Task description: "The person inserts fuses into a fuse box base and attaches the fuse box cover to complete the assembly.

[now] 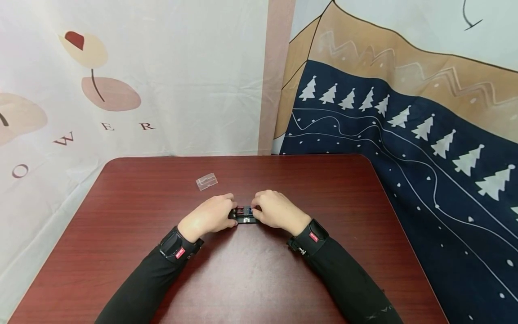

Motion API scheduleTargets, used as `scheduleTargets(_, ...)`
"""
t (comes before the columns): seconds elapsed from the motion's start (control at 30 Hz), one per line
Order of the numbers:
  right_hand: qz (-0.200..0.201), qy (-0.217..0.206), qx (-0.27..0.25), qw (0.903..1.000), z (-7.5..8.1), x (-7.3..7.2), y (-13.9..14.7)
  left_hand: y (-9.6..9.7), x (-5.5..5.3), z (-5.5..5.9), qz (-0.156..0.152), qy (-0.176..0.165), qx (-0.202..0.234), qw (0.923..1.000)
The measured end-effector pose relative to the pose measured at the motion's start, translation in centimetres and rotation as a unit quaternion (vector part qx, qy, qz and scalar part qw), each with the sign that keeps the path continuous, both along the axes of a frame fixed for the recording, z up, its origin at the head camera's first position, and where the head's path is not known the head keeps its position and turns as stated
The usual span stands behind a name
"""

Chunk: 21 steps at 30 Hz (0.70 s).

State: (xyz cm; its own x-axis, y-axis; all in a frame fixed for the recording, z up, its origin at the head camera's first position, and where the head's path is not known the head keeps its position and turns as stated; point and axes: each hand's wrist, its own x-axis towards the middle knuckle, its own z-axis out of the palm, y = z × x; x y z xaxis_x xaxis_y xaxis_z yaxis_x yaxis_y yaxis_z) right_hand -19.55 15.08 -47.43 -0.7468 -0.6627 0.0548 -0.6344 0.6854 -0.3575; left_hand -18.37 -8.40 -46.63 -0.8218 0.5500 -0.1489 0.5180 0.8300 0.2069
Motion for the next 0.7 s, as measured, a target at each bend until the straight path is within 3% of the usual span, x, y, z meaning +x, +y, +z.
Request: scheduleTargets(0.7,0.001,-0.002,0.001,1.0000,0.12,-0.05,0.10,-0.01,0.01,0.24,-0.001,-0.005,-0.008,1.0000)
